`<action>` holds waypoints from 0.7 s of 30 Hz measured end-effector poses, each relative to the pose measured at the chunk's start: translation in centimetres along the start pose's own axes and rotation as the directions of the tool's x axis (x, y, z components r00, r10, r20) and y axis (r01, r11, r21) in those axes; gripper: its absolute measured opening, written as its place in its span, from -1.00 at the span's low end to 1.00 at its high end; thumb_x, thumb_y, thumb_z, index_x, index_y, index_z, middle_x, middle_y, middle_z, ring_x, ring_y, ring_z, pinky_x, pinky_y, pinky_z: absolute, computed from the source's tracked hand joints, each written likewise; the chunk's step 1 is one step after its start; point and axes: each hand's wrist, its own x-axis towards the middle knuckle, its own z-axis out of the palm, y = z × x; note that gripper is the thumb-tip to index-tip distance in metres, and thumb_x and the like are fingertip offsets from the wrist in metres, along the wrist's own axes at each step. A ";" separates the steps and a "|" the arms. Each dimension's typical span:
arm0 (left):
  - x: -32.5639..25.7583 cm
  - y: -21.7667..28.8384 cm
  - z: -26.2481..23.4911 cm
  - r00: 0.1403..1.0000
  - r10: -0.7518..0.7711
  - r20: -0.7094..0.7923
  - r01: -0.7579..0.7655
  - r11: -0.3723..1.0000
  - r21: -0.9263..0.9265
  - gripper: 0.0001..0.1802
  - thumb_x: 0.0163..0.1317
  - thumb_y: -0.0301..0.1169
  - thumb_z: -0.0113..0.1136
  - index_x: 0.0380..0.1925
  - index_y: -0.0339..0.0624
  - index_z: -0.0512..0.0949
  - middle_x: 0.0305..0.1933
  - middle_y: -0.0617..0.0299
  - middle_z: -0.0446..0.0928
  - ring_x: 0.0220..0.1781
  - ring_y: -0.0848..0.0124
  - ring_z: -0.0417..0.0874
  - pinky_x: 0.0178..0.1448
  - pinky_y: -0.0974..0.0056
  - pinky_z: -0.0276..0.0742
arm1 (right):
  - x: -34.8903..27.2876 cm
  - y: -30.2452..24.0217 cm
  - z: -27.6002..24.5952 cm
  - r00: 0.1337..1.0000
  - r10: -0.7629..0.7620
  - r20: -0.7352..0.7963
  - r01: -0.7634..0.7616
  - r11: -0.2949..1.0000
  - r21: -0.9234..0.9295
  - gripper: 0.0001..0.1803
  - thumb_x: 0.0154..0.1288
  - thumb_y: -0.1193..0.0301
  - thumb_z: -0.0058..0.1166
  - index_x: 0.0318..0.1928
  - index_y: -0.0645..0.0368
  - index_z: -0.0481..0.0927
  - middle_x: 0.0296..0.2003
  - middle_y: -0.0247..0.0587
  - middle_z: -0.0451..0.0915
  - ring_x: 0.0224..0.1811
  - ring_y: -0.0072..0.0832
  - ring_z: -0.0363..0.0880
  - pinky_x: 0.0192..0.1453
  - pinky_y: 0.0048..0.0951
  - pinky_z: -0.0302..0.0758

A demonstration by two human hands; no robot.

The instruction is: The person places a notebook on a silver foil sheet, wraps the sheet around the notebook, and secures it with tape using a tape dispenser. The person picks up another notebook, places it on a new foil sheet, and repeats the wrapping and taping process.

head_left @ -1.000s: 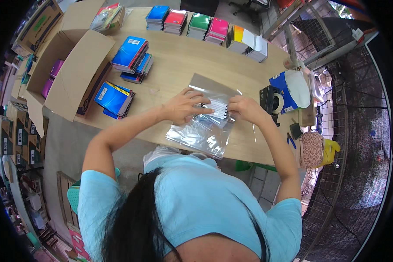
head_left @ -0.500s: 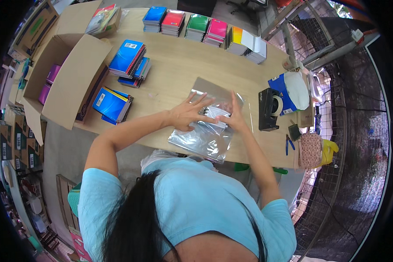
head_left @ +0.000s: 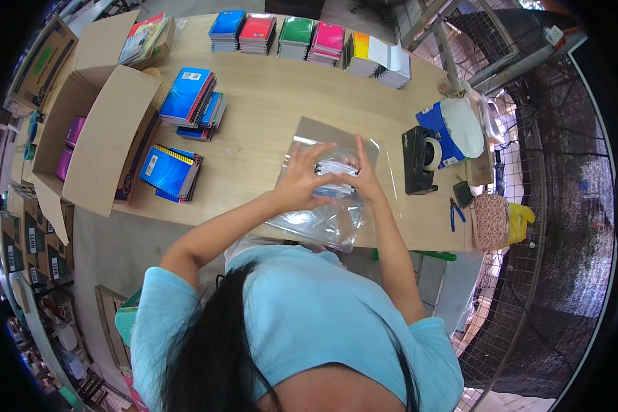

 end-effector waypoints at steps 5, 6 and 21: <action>-0.5 -2.0 5.3 0.984 -0.161 -0.080 0.144 0.972 -0.183 -0.63 -0.02 -0.23 0.51 -0.22 -0.05 0.61 0.32 -0.10 0.33 0.33 -0.08 0.39 0.36 -0.17 0.30 | 0.3 0.4 0.0 1.000 -0.010 0.016 0.009 0.999 0.041 0.30 0.04 0.59 0.37 0.60 -0.10 -0.31 -0.27 -0.26 0.57 -0.22 -0.55 0.55 -0.08 -0.49 0.49; -0.2 -1.8 5.5 0.960 -0.265 -0.091 0.218 0.910 -0.353 -0.57 0.00 -0.27 0.49 -0.13 -0.07 0.57 0.26 -0.08 0.42 0.27 -0.06 0.48 0.32 -0.08 0.39 | 0.4 0.4 0.0 1.000 -0.003 0.006 0.003 0.998 0.061 0.28 0.05 0.59 0.37 0.60 -0.07 -0.28 -0.27 -0.26 0.57 -0.22 -0.55 0.56 -0.07 -0.49 0.49; 0.8 -1.9 7.1 0.783 -0.617 0.074 0.489 0.538 -0.686 -0.78 -0.20 -0.60 0.51 -0.47 -0.14 0.74 -0.19 0.14 0.65 0.03 0.28 0.66 0.13 0.20 0.51 | -4.9 -2.3 1.9 0.804 -0.591 -0.062 0.415 0.633 -0.654 -0.77 0.05 0.57 0.33 -0.22 0.09 0.77 -0.18 -0.28 0.73 0.20 -0.15 0.51 0.36 -0.12 0.38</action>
